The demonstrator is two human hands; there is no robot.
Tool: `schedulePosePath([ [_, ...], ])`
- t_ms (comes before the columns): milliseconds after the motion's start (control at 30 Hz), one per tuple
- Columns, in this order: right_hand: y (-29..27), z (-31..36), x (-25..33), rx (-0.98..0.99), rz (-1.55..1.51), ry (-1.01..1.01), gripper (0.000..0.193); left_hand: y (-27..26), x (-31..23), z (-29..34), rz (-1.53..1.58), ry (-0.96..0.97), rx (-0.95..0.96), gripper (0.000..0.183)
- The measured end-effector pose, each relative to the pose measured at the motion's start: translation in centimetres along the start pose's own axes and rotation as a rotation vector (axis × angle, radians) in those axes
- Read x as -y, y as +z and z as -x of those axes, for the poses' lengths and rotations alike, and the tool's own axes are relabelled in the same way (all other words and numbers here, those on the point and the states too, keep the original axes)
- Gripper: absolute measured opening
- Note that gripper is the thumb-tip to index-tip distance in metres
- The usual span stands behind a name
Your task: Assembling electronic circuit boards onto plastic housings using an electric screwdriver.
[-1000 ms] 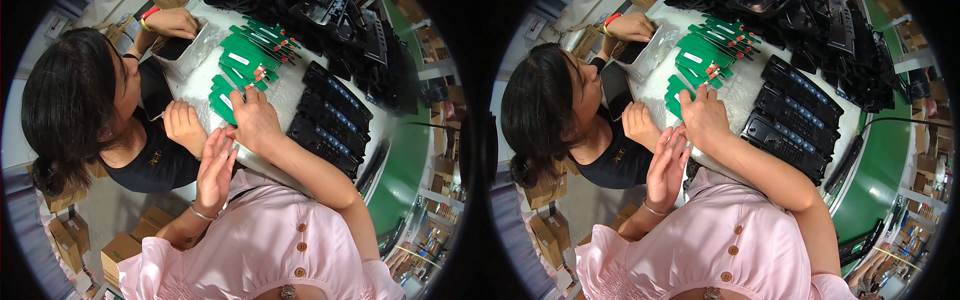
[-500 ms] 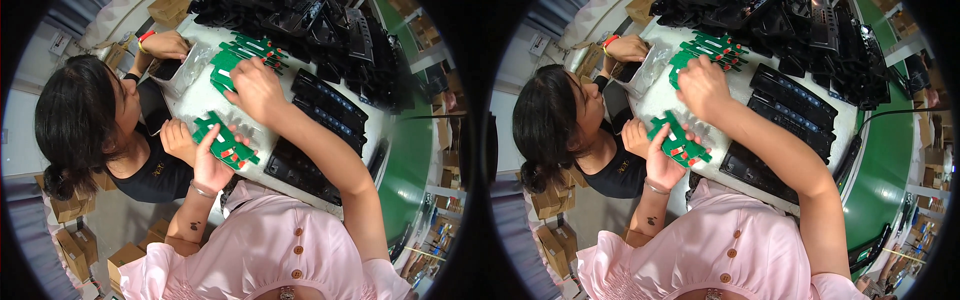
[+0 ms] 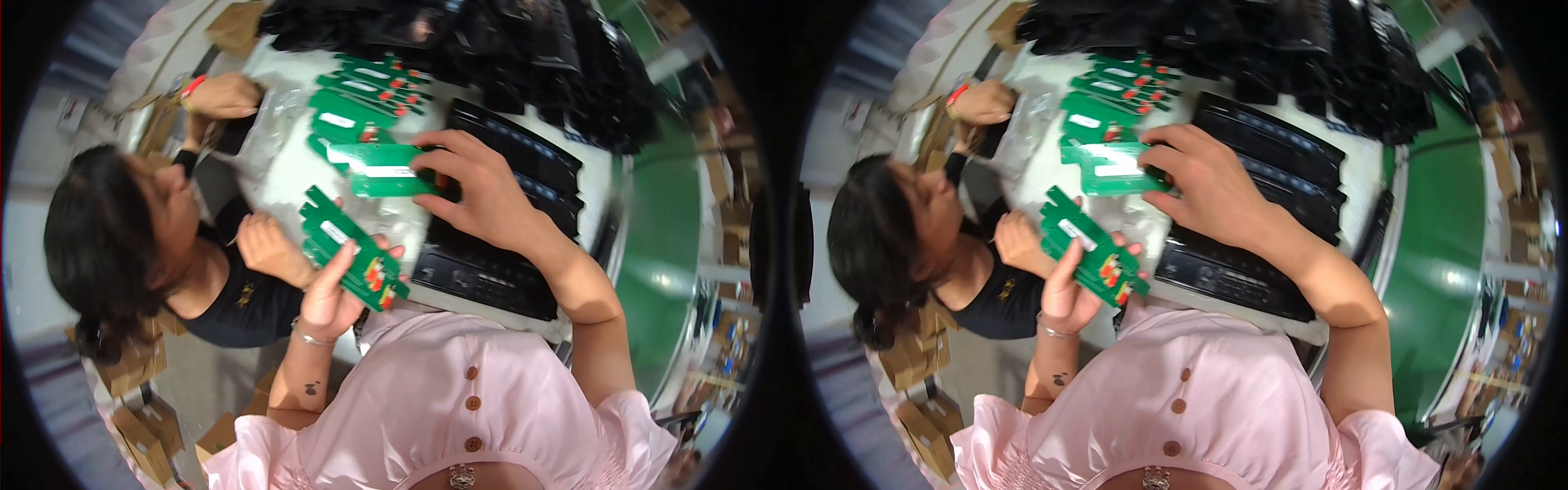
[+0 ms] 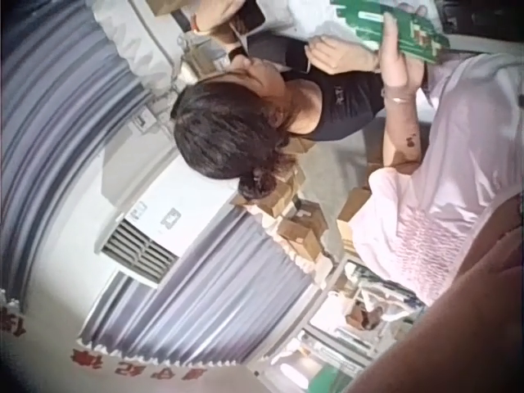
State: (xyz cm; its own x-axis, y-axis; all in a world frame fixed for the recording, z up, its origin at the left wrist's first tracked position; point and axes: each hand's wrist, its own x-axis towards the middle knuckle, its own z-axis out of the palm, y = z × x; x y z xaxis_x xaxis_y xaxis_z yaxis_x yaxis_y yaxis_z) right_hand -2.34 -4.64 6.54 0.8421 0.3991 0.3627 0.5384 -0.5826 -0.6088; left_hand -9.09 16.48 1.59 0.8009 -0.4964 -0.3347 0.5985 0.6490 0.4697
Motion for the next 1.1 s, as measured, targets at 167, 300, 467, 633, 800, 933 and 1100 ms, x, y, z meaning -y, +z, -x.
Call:
schedulePosePath([
  [167,-9.4,7.8,-1.3,-0.029,0.088,0.522,0.031,0.6,-0.2,-2.3,0.208,-0.155,0.114,0.038],
  [300,-13.1,11.6,-3.3,-0.371,0.372,0.509,0.029,3.3,0.2,-4.6,0.124,-0.094,-0.009,0.039],
  [467,-11.0,10.3,-6.8,-0.176,0.33,0.475,0.028,6.1,0.5,-9.0,-0.009,-0.07,0.009,0.041],
  [633,-8.7,8.4,-10.1,-0.12,0.441,0.221,0.027,7.9,-0.2,-12.2,-0.124,-0.024,0.019,0.04],
  [800,-7.4,7.5,-11.1,-0.107,0.417,0.242,0.026,8.1,-0.3,-13.6,-0.155,-0.034,0.017,0.041],
  [933,-7.1,7.7,-11.6,-0.125,0.381,0.233,0.025,8.1,-0.2,-14.4,-0.152,-0.079,0.044,0.042],
  [1100,-8.2,8.0,-11.3,-0.183,0.406,0.213,0.022,8.0,-0.3,-14.8,-0.151,-0.104,0.05,0.042],
])
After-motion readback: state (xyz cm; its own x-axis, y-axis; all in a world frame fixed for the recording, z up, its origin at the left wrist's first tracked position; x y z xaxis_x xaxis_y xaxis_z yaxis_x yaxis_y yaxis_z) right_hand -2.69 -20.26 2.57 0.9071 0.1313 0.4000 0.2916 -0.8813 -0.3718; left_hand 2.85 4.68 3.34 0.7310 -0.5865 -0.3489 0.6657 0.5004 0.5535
